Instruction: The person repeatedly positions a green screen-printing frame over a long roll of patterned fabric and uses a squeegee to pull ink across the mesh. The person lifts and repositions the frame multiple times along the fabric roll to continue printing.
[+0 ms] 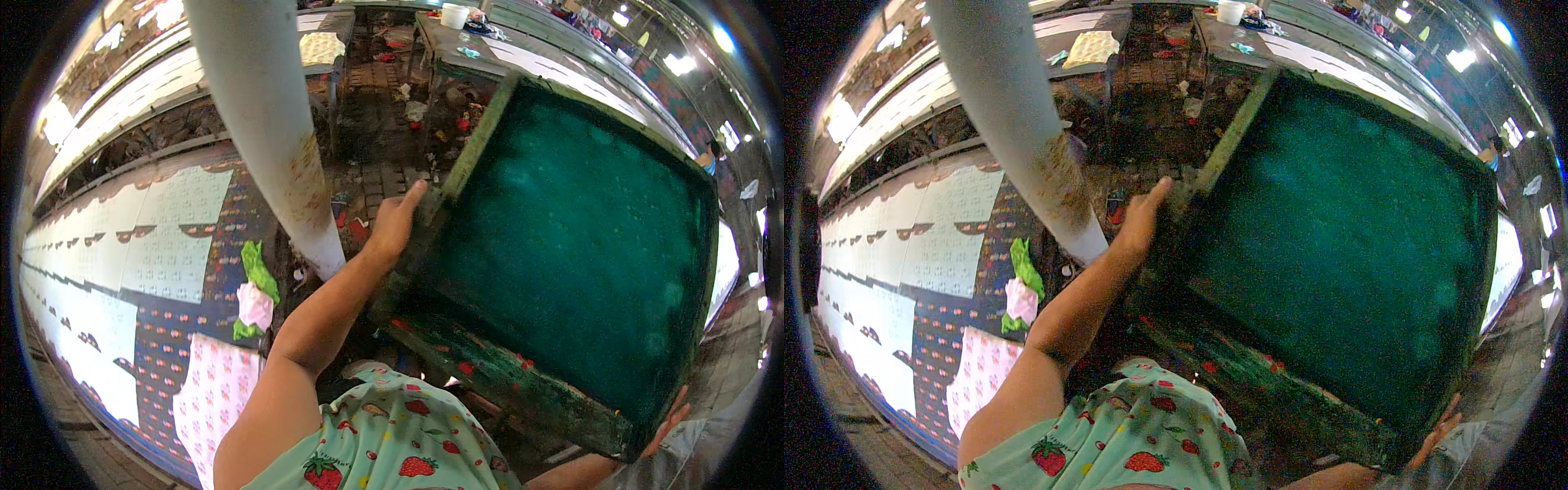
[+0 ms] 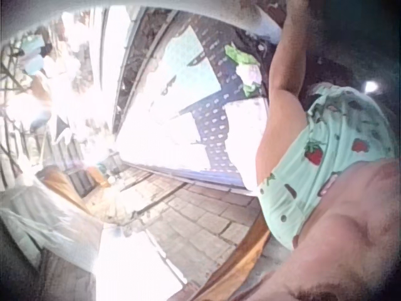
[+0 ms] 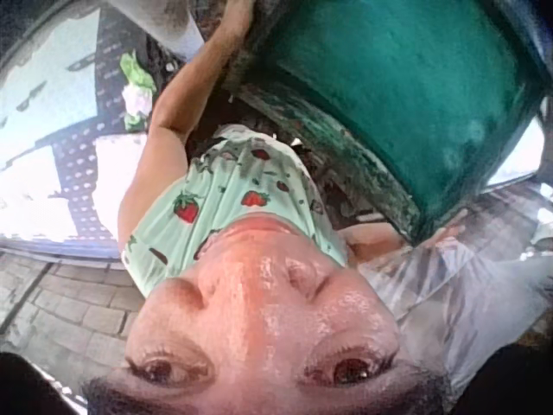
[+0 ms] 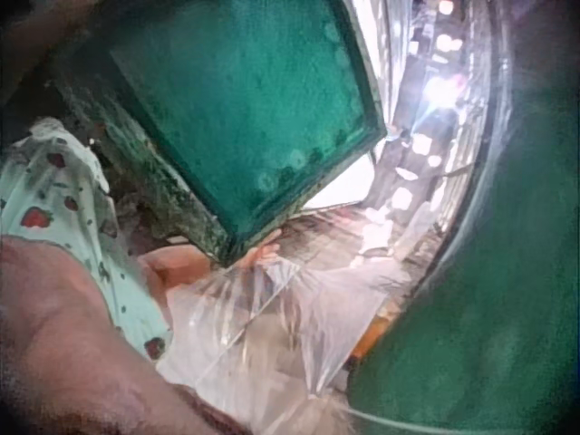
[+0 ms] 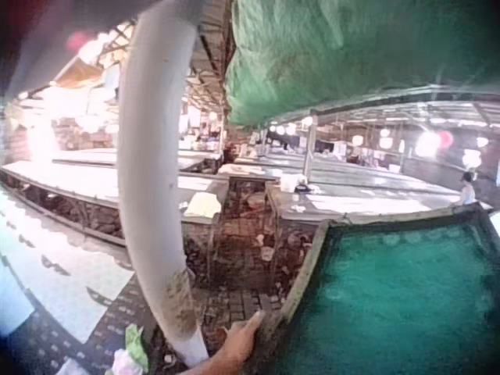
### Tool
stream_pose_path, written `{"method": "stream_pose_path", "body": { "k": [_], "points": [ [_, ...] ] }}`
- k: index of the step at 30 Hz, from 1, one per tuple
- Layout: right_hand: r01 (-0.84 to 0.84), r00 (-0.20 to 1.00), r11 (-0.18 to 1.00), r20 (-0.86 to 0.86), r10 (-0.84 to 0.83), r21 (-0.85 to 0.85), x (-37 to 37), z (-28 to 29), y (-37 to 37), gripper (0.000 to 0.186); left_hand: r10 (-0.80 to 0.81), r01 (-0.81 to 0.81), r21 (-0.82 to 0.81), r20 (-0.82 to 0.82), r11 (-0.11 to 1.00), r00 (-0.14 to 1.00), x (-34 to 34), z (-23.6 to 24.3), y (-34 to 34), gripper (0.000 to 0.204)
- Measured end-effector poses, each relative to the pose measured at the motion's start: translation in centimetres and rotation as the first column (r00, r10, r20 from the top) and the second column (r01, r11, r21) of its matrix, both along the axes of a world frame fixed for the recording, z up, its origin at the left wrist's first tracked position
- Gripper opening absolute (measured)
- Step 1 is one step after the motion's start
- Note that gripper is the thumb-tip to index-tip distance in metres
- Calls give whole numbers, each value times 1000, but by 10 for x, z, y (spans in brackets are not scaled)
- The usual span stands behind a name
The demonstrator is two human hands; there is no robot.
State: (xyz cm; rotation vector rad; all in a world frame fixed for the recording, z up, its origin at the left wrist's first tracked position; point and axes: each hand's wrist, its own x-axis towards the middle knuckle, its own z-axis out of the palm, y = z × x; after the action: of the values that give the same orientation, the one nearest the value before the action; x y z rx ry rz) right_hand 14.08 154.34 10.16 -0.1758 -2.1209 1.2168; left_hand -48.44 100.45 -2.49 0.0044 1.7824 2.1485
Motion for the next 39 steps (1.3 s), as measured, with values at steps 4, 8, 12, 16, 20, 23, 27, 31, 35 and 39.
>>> {"method": "stream_pose_path", "body": {
  "k": [4, 8, 12, 16, 20, 23, 27, 31, 35, 39],
  "points": [
    [226, 973, 880, -54, -224, 418, -99, -6, -16, 68, 28, -28, 91, 9, 995, 1000, -41, 23, 0, 77],
    [279, 949, 880, -253, -190, 385, -189, -5, -34, 65, 54, -52, 35, -54, 998, 997, -89, 23, 7, 74],
    [365, 930, 588, -309, -198, 722, -264, 29, -64, 64, 84, -84, 71, 5, 994, 996, -132, 18, 20, 73],
    [308, 849, -30, -289, -442, 951, -288, 52, -23, 65, 120, -116, 75, -44, 990, 992, -195, -17, 42, 73],
    [153, 983, 273, -117, -142, 950, -357, 76, -13, 62, 166, -164, 33, -85, 986, 982, -258, -27, 66, 70],
    [-61, 935, 804, -249, 254, 591, -429, 65, -34, 60, 176, -161, 199, -56, 967, 983, -306, -21, 77, 64],
    [-267, 843, 937, -416, 340, 224, -475, 47, 0, 57, 228, -197, 226, -119, 954, 966, -370, 1, 66, 59],
    [412, 906, 673, -354, -231, 614, -512, 44, -2, 54, 231, -197, 243, -118, 950, 966, -408, 26, 37, 58],
    [241, 900, 889, -433, -55, 389, -616, 58, -2, 58, 293, -242, 401, -69, 884, 954, -450, 10, -10, 64],
    [-410, 705, 897, -681, 198, -164, -732, 68, -23, 62, 453, -415, 345, -34, 842, 891, -469, -5, -57, 63]
  ]
}}
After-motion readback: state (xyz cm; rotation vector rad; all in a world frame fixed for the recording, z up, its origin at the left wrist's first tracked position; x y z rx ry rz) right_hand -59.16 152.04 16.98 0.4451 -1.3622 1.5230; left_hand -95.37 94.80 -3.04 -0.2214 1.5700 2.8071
